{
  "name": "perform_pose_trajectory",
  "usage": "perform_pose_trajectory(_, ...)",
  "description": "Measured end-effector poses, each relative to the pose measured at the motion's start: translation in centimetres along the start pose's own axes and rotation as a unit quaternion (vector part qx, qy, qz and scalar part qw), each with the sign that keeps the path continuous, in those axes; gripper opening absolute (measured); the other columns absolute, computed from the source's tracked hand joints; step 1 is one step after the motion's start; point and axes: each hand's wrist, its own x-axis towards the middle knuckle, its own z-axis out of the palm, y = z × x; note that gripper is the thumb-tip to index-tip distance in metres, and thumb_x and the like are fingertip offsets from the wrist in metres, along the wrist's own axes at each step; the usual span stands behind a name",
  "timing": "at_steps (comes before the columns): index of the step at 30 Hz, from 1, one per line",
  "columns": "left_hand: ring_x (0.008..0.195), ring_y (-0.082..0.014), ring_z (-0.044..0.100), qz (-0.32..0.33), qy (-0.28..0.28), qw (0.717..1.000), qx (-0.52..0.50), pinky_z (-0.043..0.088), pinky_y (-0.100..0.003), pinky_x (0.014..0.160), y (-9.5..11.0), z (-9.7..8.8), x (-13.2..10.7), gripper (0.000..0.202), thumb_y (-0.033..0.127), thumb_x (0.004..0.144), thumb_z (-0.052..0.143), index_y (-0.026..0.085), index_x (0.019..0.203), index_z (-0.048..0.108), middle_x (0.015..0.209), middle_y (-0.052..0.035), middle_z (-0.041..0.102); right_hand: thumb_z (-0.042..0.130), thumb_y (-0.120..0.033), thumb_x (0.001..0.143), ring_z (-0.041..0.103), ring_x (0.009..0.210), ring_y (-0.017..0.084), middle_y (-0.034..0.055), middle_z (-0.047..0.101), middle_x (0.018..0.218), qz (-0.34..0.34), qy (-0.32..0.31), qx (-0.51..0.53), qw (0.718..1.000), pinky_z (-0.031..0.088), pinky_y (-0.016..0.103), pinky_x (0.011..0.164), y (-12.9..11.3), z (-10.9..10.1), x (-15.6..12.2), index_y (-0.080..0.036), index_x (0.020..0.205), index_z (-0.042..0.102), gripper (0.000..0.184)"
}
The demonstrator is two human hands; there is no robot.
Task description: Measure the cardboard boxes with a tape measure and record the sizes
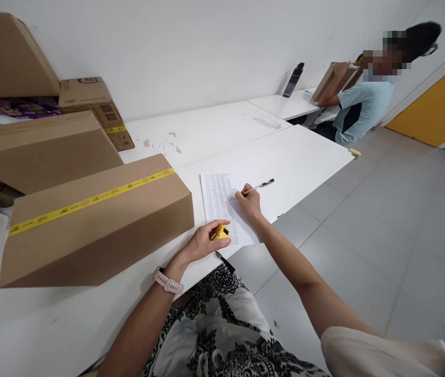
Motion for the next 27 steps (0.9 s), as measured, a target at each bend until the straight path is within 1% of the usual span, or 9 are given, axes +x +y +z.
perform_pose_trajectory(6, 0.075, -0.0145, 0.048, 0.002, 0.003, 1.0, 0.006, 0.038, -0.029, 0.07, 0.13, 0.03, -0.04, 0.059, 0.043, 0.079, 0.074, 0.017, 0.131, 0.061, 0.086, 0.0005, 0.053, 0.054, -0.027, 0.07, 0.031, 0.054, 0.011, -0.0078, 0.034, 0.053, -0.003, 0.002, -0.007, 1.0, 0.025, 0.027, 0.055, 0.01, -0.01, 0.04, -0.024, 0.062, 0.034, 0.022)
perform_pose_trajectory(13, 0.075, -0.0144, 0.047, 0.001, 0.002, 1.0, 0.003, 0.038, -0.029, 0.07, 0.14, 0.02, -0.09, 0.06, 0.043, 0.079, 0.074, 0.017, 0.131, 0.061, 0.087, 0.0005, 0.053, 0.053, -0.027, 0.07, 0.032, 0.054, 0.011, -0.0078, 0.033, 0.053, -0.007, 0.006, -0.005, 1.0, 0.025, 0.027, 0.055, 0.22, 0.01, 0.12, -0.024, 0.062, 0.035, 0.02)
perform_pose_trajectory(19, 0.074, -0.0143, 0.048, 0.003, 0.003, 1.0, 0.008, 0.039, -0.029, 0.069, -0.05, 0.03, 0.0, 0.06, 0.045, 0.079, 0.074, 0.019, 0.131, 0.061, 0.085, 0.0008, 0.053, 0.053, -0.025, 0.069, 0.031, 0.053, 0.011, -0.0082, 0.032, 0.052, 0.0, 0.002, -0.02, 1.0, 0.024, 0.028, 0.055, -0.08, -0.13, 0.04, -0.024, 0.061, 0.034, 0.021)
perform_pose_trajectory(27, 0.075, -0.0141, 0.048, 0.001, 0.003, 1.0, -0.002, 0.039, -0.029, 0.07, -0.04, 0.12, -0.07, 0.059, 0.042, 0.079, 0.074, 0.018, 0.131, 0.061, 0.086, 0.0005, 0.053, 0.053, -0.026, 0.07, 0.032, 0.052, 0.011, -0.0084, 0.033, 0.051, 0.005, 0.002, -0.015, 1.0, 0.025, 0.028, 0.054, -0.24, -0.18, -0.02, -0.024, 0.061, 0.035, 0.02)
